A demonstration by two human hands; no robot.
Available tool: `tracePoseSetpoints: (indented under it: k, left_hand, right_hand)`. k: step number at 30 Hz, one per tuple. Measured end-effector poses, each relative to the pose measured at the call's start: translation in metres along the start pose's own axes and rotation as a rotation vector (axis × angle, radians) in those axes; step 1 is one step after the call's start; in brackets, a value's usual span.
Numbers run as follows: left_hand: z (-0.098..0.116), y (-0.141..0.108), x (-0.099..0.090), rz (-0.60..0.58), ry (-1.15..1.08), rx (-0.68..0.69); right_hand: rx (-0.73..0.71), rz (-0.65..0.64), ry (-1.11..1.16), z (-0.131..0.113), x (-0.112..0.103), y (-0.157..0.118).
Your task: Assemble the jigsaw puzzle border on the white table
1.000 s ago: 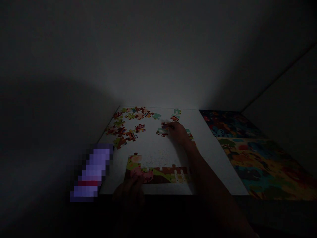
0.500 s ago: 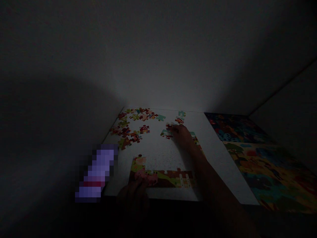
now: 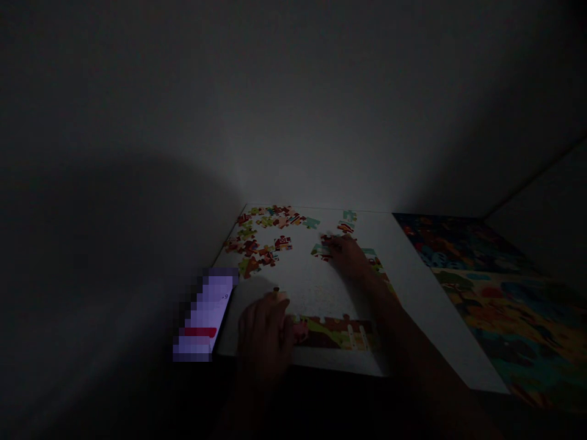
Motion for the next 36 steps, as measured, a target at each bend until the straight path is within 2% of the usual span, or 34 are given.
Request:
tracePoseSetpoints:
  k: [2, 6, 11, 15, 22, 27, 31, 36]
  left_hand:
    - [-0.002, 0.025, 0.008, -0.089, 0.060, -0.022]
    - [-0.006, 0.058, 0.031, -0.130, 0.154, -0.024]
    - [-0.008, 0.058, 0.059, -0.118, 0.219, -0.086]
    - [-0.007, 0.053, 0.067, -0.129, 0.212, -0.092]
    - [-0.003, 0.056, 0.064, -0.184, 0.124, -0.018]
    - [-0.006, 0.032, 0.045, -0.181, 0.090, 0.033]
    - [-0.011, 0.015, 0.022, -0.106, 0.033, 0.047]
    - [-0.010, 0.013, 0.008, 0.026, -0.036, 0.105]
  right_hand:
    - [-0.003, -0.012, -0.004, 0.001, 0.001, 0.000]
    - [-0.004, -0.018, 0.003, 0.004, 0.002, 0.000]
    - [-0.031, 0.019, 0.052, 0.001, 0.006, -0.002]
    - [-0.023, 0.014, 0.028, -0.002, 0.006, -0.002]
    - [-0.025, -0.014, 0.016, -0.002, 0.005, -0.003]
    - [-0.025, -0.009, -0.003, -0.001, 0.006, -0.003]
    - [-0.020, -0.019, 0.006, -0.003, 0.005, -0.003]
    - [-0.030, -0.022, 0.020, -0.002, 0.006, -0.003]
Point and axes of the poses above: each hand's wrist, its own y-axis towards the middle knuckle, its own x-axis out of the palm, z = x × y, the point moved 1 cm from there along y, towards the middle knuckle, and after that the axes turned 12 degrees about y, right-handed, at the moved point
